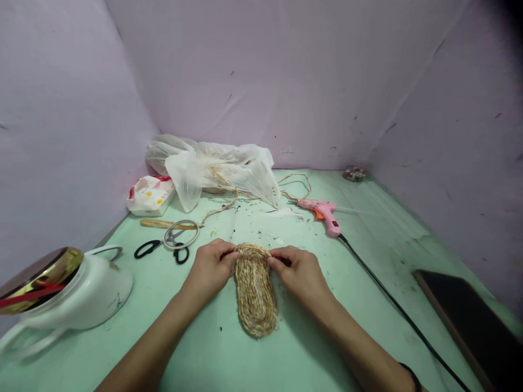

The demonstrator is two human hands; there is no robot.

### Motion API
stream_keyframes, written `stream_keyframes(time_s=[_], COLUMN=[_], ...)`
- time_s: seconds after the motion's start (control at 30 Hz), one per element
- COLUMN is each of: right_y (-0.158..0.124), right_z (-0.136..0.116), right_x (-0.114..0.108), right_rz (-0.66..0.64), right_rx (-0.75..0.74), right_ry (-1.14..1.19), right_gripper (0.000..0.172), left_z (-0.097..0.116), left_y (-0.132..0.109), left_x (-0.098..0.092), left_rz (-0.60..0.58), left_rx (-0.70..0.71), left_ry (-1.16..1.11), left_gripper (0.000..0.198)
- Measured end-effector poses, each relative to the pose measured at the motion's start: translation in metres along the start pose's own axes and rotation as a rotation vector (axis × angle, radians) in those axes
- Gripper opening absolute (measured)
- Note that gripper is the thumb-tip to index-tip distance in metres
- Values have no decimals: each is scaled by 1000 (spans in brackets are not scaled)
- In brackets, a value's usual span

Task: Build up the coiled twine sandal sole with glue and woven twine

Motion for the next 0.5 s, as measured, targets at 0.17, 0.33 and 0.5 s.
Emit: stream_keyframes(time_s=[0.17, 0.33, 0.5], right_y=[1, -3, -7], right_z=[2, 0, -2], right_x=[2, 2, 2], right_rz=[-6, 11, 62], right_rx=[24, 22, 22], right_ry=[-32, -78, -114], right_gripper=[22, 21, 22], left_z=[-10, -2, 5], left_y=[-2, -2, -4], left_x=[7, 1, -3], left_rz=[1, -3, 34], left_rx=[-57, -84, -93], left_ry=[-17, 40, 56], left_gripper=[21, 22, 19])
Point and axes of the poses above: each hand's wrist, its own y-axis towards the middle knuckle, its own x-axis out of the palm, z = x × y, the point moved 6 cm from there along y, towards the middle knuckle, and after that the axes turned 14 degrees about x, right-handed, at the moved point
